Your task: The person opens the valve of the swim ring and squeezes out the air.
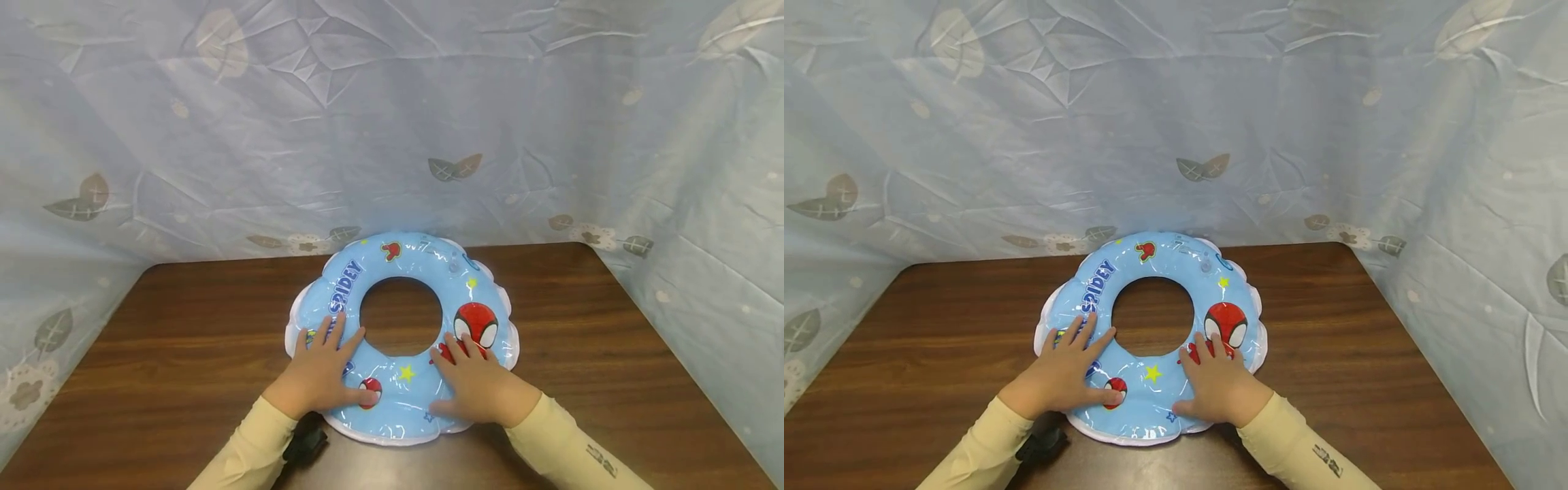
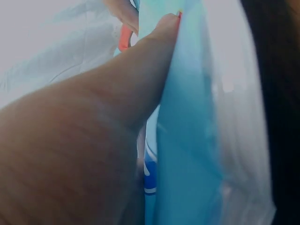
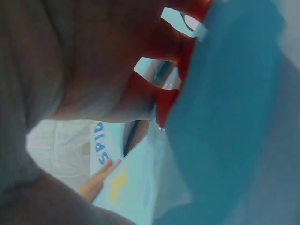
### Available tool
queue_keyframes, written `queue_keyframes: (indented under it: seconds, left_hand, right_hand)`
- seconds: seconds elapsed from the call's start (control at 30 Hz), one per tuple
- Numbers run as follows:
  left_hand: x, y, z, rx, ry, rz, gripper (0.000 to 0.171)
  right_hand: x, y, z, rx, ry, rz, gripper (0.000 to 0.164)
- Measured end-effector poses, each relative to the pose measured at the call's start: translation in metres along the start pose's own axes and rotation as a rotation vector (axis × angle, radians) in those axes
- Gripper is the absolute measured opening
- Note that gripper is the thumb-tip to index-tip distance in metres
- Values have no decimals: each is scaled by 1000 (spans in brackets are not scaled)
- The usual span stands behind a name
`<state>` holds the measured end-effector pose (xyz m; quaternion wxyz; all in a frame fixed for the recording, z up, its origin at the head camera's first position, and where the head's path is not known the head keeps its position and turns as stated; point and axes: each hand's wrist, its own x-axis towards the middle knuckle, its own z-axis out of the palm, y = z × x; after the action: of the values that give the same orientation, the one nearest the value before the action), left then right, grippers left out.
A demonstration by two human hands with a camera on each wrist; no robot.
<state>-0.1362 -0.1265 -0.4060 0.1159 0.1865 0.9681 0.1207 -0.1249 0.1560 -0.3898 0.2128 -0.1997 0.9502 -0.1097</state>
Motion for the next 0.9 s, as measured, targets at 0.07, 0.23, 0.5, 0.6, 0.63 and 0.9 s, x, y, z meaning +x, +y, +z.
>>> queue_keyframes:
  seconds: [0.07,0.23,0.5,0.6,0.63,0.9]
  left_hand:
    - [-1,-1,1,-5,-4,-4,110]
    - [-3,-3,1,-34,-13,-9,109]
    - [-2,-4,1,-37,-41,-20,109]
    - [-2,-2,-1,-40,-32,-19,109]
    - [-2,-2,-2,-35,-32,-19,109]
    - [1,-2,-1,0,-27,-11,109]
  right_hand:
    - [-1,1,-2,13,7,-10,94]
    - [-2,11,-10,12,100,-22,86]
    - [2,19,-14,9,107,34,101]
    - [4,21,-13,23,95,39,103]
    - [5,21,-13,24,92,40,103]
    - [7,23,-11,27,48,46,103]
